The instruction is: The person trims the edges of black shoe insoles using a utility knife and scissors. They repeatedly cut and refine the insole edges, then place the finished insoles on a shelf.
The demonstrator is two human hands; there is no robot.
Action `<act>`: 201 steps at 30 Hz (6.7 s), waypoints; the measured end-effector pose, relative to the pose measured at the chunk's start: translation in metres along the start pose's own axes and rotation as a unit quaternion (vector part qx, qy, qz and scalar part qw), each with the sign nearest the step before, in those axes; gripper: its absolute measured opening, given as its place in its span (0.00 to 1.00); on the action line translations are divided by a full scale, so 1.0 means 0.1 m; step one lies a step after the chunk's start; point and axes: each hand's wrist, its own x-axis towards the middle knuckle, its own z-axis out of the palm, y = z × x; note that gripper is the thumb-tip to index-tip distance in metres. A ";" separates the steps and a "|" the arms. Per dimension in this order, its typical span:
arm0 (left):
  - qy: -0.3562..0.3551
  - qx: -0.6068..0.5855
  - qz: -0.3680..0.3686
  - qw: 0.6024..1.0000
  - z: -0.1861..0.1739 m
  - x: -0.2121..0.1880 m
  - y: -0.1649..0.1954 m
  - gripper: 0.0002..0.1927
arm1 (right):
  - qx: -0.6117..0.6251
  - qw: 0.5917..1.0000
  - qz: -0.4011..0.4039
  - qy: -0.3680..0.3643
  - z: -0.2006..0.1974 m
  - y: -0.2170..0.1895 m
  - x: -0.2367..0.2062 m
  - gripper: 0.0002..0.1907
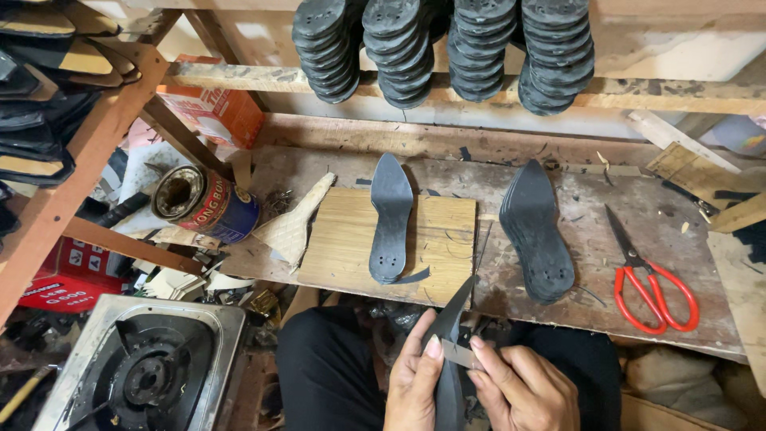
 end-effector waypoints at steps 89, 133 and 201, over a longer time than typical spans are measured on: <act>0.058 0.140 0.024 0.988 0.25 0.36 0.46 0.34 | 0.403 0.822 0.376 -0.141 0.09 0.38 0.13 0.27; 0.051 0.004 0.057 0.997 -0.05 0.29 0.77 0.23 | 0.176 0.970 0.012 -0.171 0.36 0.65 -0.64 0.28; -0.068 0.411 0.059 0.907 0.19 -0.18 0.84 0.30 | 0.014 0.992 0.034 -0.124 0.16 0.22 -0.23 0.22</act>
